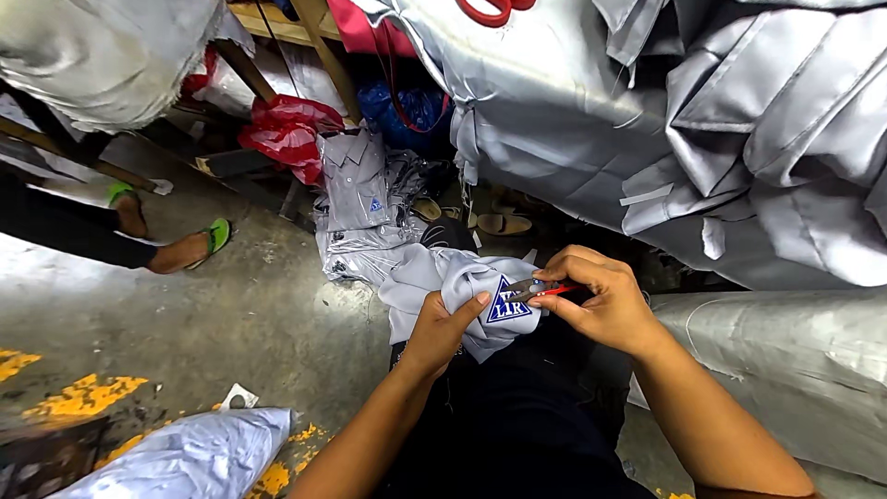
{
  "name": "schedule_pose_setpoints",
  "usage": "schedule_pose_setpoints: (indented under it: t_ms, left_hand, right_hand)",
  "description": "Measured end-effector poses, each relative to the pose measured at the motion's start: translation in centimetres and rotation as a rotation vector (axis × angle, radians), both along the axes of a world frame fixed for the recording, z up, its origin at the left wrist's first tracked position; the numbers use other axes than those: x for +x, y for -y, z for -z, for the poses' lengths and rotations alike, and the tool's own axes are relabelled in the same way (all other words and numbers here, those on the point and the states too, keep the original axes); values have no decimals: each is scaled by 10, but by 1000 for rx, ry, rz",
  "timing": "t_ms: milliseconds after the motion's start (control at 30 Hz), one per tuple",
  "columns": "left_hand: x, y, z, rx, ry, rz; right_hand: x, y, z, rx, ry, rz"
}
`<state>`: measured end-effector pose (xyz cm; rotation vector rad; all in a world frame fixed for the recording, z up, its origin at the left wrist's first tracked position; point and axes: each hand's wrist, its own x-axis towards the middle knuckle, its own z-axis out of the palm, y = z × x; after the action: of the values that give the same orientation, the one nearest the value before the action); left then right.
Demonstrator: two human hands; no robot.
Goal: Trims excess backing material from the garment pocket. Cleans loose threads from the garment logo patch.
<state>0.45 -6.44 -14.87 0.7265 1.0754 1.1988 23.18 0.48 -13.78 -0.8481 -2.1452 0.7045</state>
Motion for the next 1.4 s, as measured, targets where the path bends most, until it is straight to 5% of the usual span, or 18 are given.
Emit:
schedule_pose_setpoints:
  t_ms: [467, 700, 900, 1067, 1300, 1400]
  left_hand:
    - [0, 0, -1, 5, -5, 11]
    - [1, -1, 1, 20, -26, -6]
    - [3, 0, 1, -7, 8, -11]
    - [5, 2, 9, 115, -71, -40]
    - [6, 2, 2, -8, 30, -31]
    - [7, 2, 7, 75, -52, -57]
  right_hand:
    - [-3, -3, 3, 125, -6, -9]
    - [-10, 11, 15, -200, -99, 124]
    - [-9, 10, 28, 178, -161, 45]
    - [-14, 22, 20, -249, -175, 163]
    - [-10, 15, 39, 186, -216, 49]
    - [-14, 23, 30, -78, -199, 125]
